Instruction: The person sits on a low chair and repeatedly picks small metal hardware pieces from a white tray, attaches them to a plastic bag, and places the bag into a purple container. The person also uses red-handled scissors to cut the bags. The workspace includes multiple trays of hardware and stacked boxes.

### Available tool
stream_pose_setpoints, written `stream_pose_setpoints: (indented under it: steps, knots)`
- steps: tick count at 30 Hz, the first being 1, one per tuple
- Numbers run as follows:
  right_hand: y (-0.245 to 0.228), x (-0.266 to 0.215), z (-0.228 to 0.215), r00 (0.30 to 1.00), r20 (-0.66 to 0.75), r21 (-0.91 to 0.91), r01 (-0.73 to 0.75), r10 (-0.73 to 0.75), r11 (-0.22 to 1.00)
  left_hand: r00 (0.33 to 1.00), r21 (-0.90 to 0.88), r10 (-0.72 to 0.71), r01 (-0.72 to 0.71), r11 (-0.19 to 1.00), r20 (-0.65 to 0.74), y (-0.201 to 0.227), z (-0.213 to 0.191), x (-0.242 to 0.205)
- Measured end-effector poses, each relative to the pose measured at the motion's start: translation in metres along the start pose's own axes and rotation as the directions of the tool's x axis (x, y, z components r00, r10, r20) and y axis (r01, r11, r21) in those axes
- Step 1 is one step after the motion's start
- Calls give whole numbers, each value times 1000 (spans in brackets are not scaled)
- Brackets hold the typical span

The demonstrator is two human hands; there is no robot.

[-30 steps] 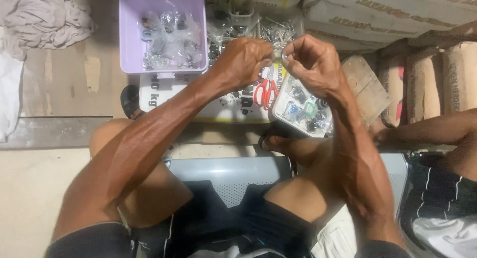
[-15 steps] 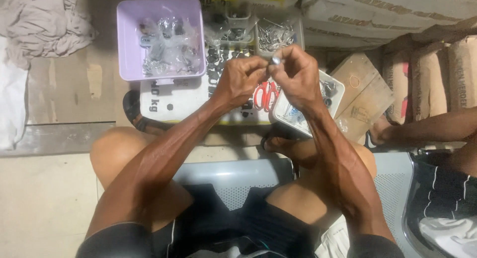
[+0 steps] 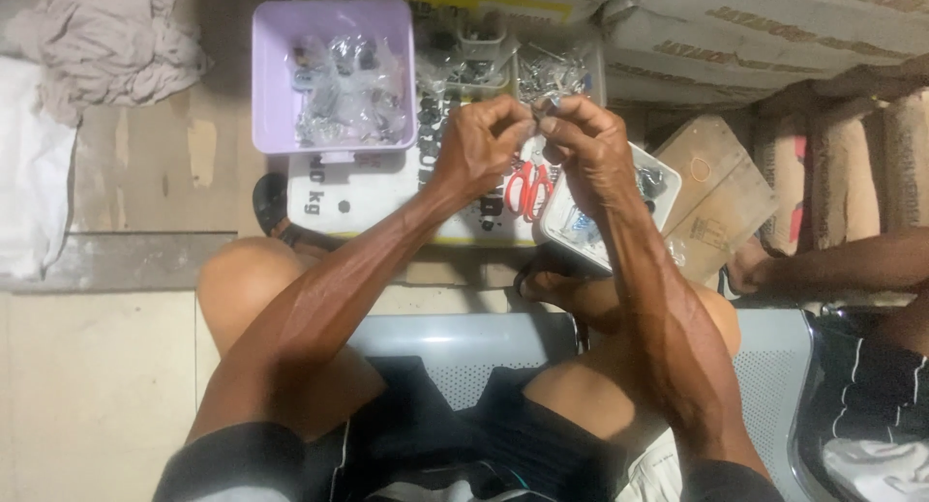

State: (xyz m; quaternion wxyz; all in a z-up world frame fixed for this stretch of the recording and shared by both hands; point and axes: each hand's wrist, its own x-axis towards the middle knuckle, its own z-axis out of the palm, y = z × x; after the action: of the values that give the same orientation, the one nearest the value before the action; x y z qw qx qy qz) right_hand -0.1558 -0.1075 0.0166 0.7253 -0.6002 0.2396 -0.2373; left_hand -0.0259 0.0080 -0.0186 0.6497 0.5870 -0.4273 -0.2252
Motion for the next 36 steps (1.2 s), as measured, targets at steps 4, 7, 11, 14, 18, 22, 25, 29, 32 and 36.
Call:
stream_pose_setpoints:
  steps: [4,7,11,14,18,22,25,29,32,36]
  knots:
    - [-2,-4,9,996,-66,48,65,-62,997,999,87,9,-12,996,42,-4,-3,6]
    - [8,6,2,978,1,-214,203,-208,955,997,18,50,-51,999,59,-8,2,2]
    - [23,14,4,827,178,-591,523,-534,614,992,-86,-122,120,989,-14,-2,9,1]
    - [37,17,1,741,310,-727,588,-595,354,967,-24,-252,252,968,-38,4,5,5]
    - [46,16,-13,763,400,-748,592,-508,300,976,62,-206,210,976,-63,-9,9,1]
    - [31,14,-12,772,437,-709,612,-462,350,970,147,-222,236,961,-102,-19,15,3]
    - [18,9,-14,897,327,-796,431,-297,425,988,298,-148,157,942,-55,-28,21,4]
    - [6,10,-29,984,175,-915,148,38,375,894,135,-444,448,884,-60,-10,14,12]
    - [23,20,-57,961,20,-985,-28,275,171,827,36,-556,560,828,-78,-26,-2,18]
    - [63,17,-81,783,-240,-970,-169,574,-175,807,-15,-577,580,814,-128,-32,-11,18]
